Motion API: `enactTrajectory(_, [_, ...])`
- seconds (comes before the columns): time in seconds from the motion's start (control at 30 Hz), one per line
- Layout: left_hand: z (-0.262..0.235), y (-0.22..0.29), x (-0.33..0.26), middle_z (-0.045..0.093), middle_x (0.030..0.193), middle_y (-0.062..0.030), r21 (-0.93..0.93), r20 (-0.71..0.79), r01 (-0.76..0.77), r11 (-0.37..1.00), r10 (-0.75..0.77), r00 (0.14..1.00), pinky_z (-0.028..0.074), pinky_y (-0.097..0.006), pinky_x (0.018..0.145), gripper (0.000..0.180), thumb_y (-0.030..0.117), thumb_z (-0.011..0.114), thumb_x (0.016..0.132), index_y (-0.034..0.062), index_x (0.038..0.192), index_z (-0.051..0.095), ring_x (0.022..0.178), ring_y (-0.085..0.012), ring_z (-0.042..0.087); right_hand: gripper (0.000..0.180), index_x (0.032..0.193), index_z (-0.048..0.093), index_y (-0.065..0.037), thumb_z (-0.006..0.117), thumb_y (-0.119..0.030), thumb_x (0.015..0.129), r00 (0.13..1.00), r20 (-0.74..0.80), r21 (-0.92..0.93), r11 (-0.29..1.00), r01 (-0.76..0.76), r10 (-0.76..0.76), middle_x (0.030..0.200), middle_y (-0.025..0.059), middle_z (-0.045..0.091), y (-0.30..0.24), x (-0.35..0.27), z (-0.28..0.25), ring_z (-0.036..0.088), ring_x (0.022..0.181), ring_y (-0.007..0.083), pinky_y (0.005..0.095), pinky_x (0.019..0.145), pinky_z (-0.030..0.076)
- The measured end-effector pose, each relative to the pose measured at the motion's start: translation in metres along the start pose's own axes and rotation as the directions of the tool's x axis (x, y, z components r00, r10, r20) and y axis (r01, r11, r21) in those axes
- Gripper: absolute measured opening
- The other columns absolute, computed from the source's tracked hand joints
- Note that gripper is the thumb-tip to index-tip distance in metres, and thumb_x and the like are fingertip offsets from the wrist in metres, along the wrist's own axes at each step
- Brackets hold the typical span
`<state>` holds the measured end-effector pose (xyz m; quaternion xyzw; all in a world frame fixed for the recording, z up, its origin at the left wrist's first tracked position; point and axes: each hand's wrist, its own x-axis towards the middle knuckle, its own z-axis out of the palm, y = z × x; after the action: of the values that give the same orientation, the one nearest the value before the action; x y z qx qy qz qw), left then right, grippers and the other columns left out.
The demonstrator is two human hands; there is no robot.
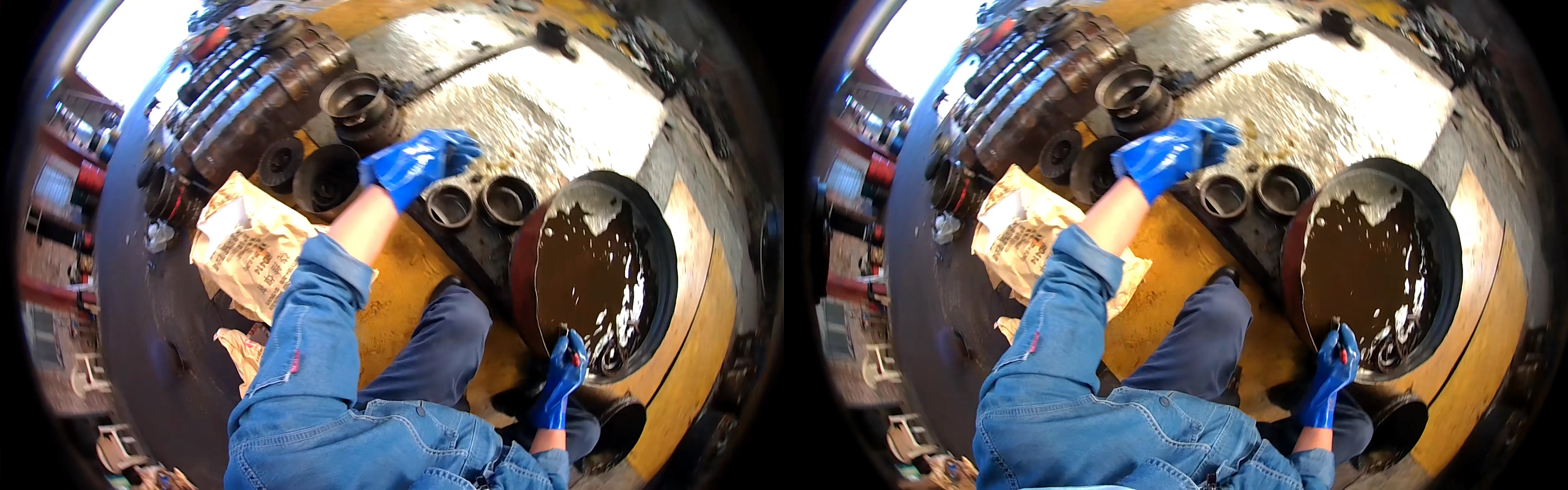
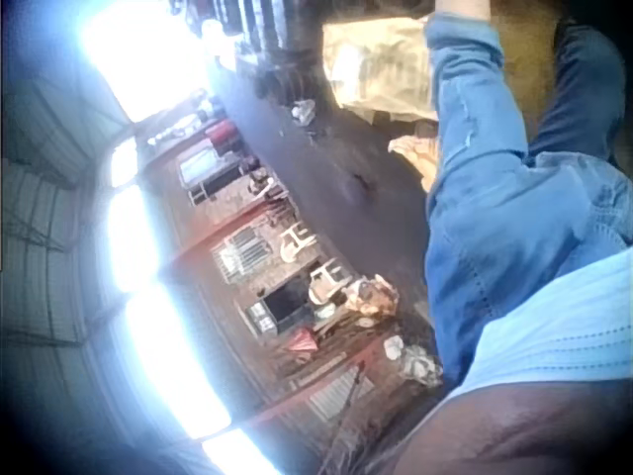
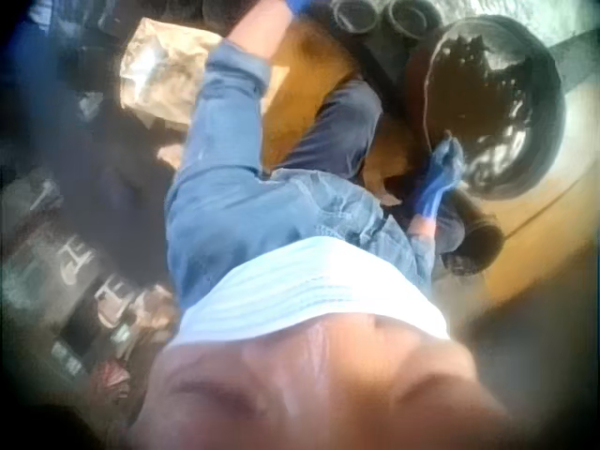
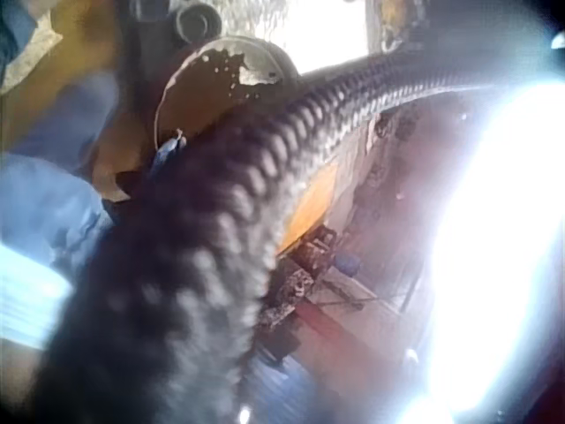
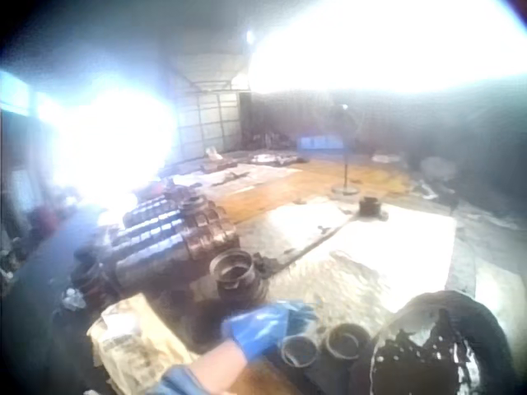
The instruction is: The person uses a brush to scrub dark residue off various metal rings and mechanical components submerged in a basin of cleaning fluid. They pick up the items, scrub the surfaces, and move them between different containers in the workspace.
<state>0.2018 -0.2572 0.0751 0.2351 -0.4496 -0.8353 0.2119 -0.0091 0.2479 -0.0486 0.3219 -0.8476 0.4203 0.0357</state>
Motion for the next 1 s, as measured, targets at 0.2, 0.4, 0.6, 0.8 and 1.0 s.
enactTrajectory(0.2, [-0.093, 0.006, 0.0, 0.069, 0.139, -0.0107, 0.13, -0.158, 0.218, 0.967, -0.197, 0.968, 0.061, -0.034, 0.094, 0.04, 0.028, 0.047, 0.114, 0.0033, 0.143, 0.06, 0.108, -0.0183, 0.072, 0.026, 0.12, 0.074, 0.004, 0.068, -0.008, 0.098, 0.977, 0.12, -0.051, 0.984, -0.172, 0.177, 0.113, 0.0179, 0.078, -0.035, 0.011, -0.015, 0.075, 0.101, 0.0253, 0.0352, 0.094, 0.057])
enactTrajectory(0.4, [-0.15, 0.0, 0.014, 0.075, 0.124, -0.0119, 0.019, -0.344, 0.309, 0.951, -0.284, 0.895, 0.065, -0.036, 0.084, 0.042, 0.032, 0.057, 0.11, 0.0, 0.136, 0.065, 0.087, -0.0152, 0.073, 0.026, 0.12, 0.074, 0.004, 0.07, -0.003, 0.096, 0.965, 0.096, -0.058, 0.97, -0.238, 0.243, 0.111, 0.0195, 0.078, -0.032, 0.006, -0.014, 0.076, 0.1, 0.0271, 0.0365, 0.093, 0.058])
enactTrajectory(0.6, [-0.201, -0.037, 0.056, 0.076, 0.115, -0.0172, 0.36, -0.258, 0.107, 0.927, -0.011, 0.966, 0.064, -0.036, 0.084, 0.041, 0.028, 0.067, 0.104, -0.0071, 0.126, 0.068, 0.092, -0.0245, 0.075, 0.027, 0.122, 0.072, 0.006, 0.067, -0.001, 0.096, 0.968, 0.141, -0.176, 0.968, -0.181, 0.207, 0.116, 0.0199, 0.077, -0.033, 0.006, -0.017, 0.075, 0.104, 0.0258, 0.0356, 0.096, 0.057])
enactTrajectory(0.8, [-0.251, -0.076, 0.114, 0.076, 0.101, -0.0163, 0.671, -0.205, 0.481, -0.564, 0.482, 0.852, 0.061, -0.053, 0.076, 0.01, 0.021, 0.065, 0.095, 0.0195, 0.099, 0.074, 0.096, -0.0401, 0.075, 0.031, 0.126, 0.07, 0.007, 0.065, -0.002, 0.097, 0.896, 0.245, -0.15, 0.928, -0.342, 0.37, 0.112, 0.0167, 0.077, -0.04, 0.015, -0.016, 0.074, 0.1, 0.0218, 0.0328, 0.093, 0.057])
enactTrajectory(1.0, [-0.248, -0.096, 0.119, 0.077, 0.09, -0.0109, 0.602, -0.082, 0.378, -0.704, 0.416, 0.906, 0.06, -0.054, 0.069, 0.014, 0.023, 0.061, 0.096, 0.0177, 0.095, 0.074, 0.082, -0.0375, 0.078, 0.033, 0.13, 0.068, 0.006, 0.065, 0.0, 0.098, 0.897, 0.244, -0.173, 0.926, -0.334, 0.369, 0.12, 0.0173, 0.074, -0.036, 0.008, -0.022, 0.072, 0.101, 0.0221, 0.034, 0.093, 0.057])
